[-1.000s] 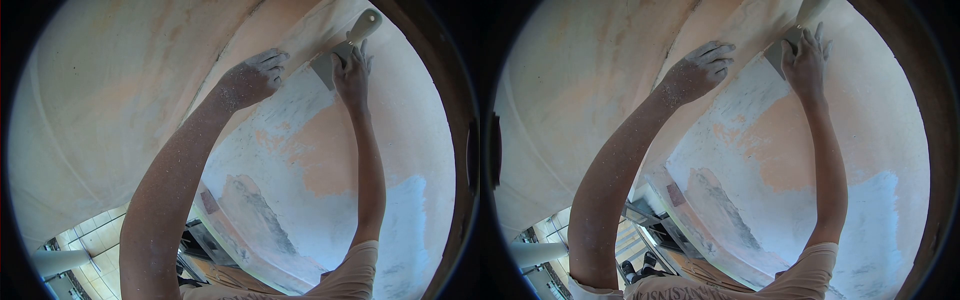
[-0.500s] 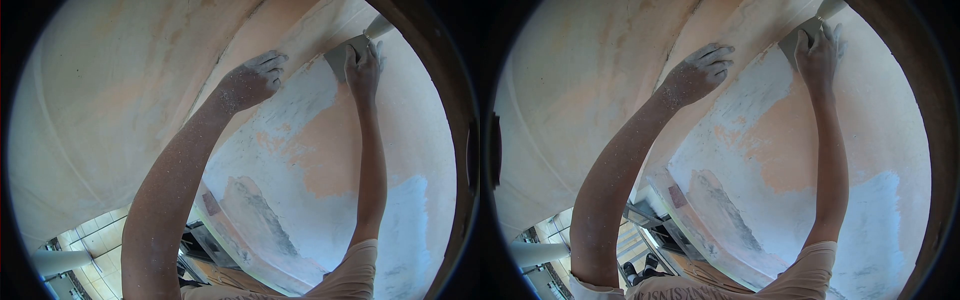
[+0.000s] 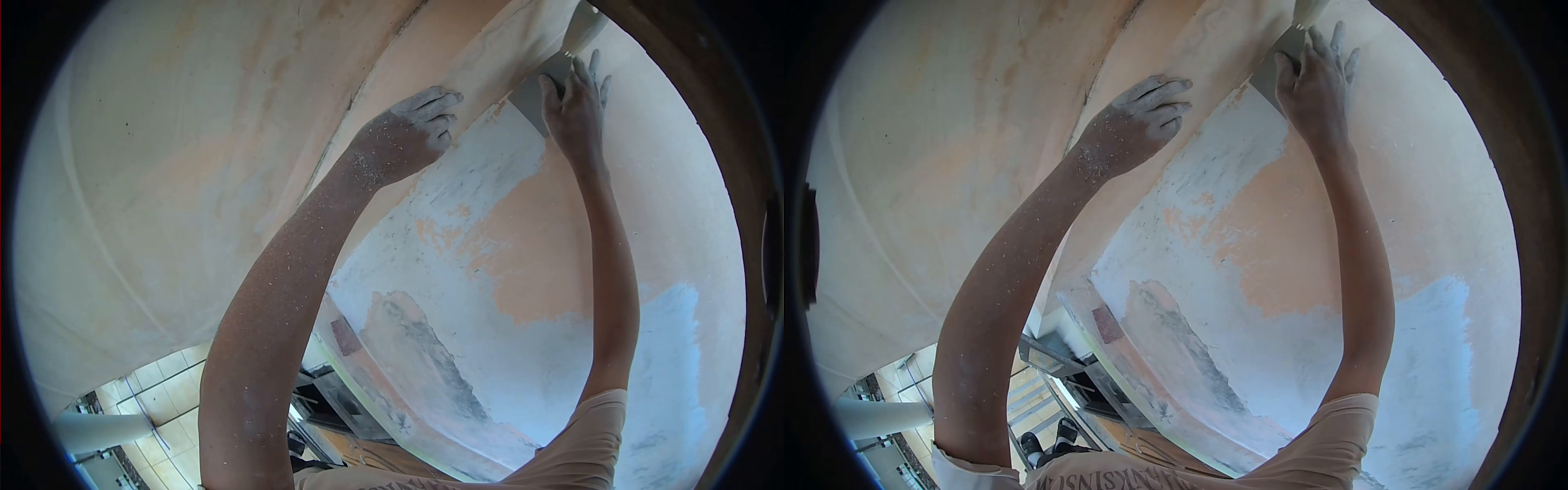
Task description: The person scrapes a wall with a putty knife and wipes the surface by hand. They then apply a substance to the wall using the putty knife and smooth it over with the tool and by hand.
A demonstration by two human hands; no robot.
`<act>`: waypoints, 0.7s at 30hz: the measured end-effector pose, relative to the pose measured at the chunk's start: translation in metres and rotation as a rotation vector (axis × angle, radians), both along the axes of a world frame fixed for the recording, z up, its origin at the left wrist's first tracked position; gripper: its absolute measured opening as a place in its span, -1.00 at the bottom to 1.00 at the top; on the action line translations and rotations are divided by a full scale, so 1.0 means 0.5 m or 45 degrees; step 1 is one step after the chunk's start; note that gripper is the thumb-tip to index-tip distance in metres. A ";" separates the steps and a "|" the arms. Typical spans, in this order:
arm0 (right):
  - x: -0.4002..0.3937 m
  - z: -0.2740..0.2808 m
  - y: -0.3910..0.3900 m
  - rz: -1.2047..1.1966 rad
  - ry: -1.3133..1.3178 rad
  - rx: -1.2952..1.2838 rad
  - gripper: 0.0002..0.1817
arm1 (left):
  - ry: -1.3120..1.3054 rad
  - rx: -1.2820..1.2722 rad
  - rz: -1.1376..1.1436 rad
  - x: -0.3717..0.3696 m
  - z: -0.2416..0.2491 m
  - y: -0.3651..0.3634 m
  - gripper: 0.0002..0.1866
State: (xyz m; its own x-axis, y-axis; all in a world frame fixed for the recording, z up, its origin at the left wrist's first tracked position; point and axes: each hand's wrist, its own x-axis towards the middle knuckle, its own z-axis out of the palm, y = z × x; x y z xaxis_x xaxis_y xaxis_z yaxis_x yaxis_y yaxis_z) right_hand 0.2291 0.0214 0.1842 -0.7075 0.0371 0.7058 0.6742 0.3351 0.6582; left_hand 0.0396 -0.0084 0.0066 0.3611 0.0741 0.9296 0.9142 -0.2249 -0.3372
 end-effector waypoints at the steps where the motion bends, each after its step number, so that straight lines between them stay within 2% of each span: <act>1: 0.005 0.003 0.007 0.063 0.054 -0.053 -0.58 | -0.008 0.000 -0.005 0.000 -0.001 0.003 -0.95; 3: 0.011 0.011 0.021 0.190 0.150 -0.154 -0.56 | -0.021 -0.012 -0.032 0.007 -0.003 0.000 -0.95; 4: 0.013 -0.006 0.026 -0.048 0.043 -0.056 -0.55 | -0.016 -0.015 -0.042 0.007 -0.003 -0.002 -0.95; 7: 0.009 0.025 0.010 0.050 0.166 0.019 -0.54 | 0.000 -0.039 -0.026 0.001 0.001 -0.004 -0.96; 11: 0.000 0.005 -0.002 -0.003 -0.033 0.067 -0.51 | -0.021 -0.033 -0.025 0.006 -0.001 -0.005 -0.96; 14: 0.010 0.029 0.021 0.024 0.267 0.029 -0.52 | -0.009 -0.039 0.013 0.005 0.000 -0.005 -0.96; 17: 0.010 -0.013 0.009 -0.097 -0.016 0.003 -0.52 | 0.001 -0.044 -0.016 0.004 0.002 -0.010 -0.96; 21: 0.010 0.000 0.017 0.154 0.169 -0.094 -0.55 | -0.015 -0.068 -0.034 0.007 -0.001 -0.010 -0.96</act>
State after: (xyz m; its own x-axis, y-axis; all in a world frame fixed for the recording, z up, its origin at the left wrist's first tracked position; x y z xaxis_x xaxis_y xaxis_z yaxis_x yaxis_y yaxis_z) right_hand 0.2339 0.0301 0.1840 -0.6108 0.0125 0.7917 0.7053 0.4629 0.5369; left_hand 0.0430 -0.0131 0.0062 0.3525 0.1140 0.9288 0.9114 -0.2668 -0.3132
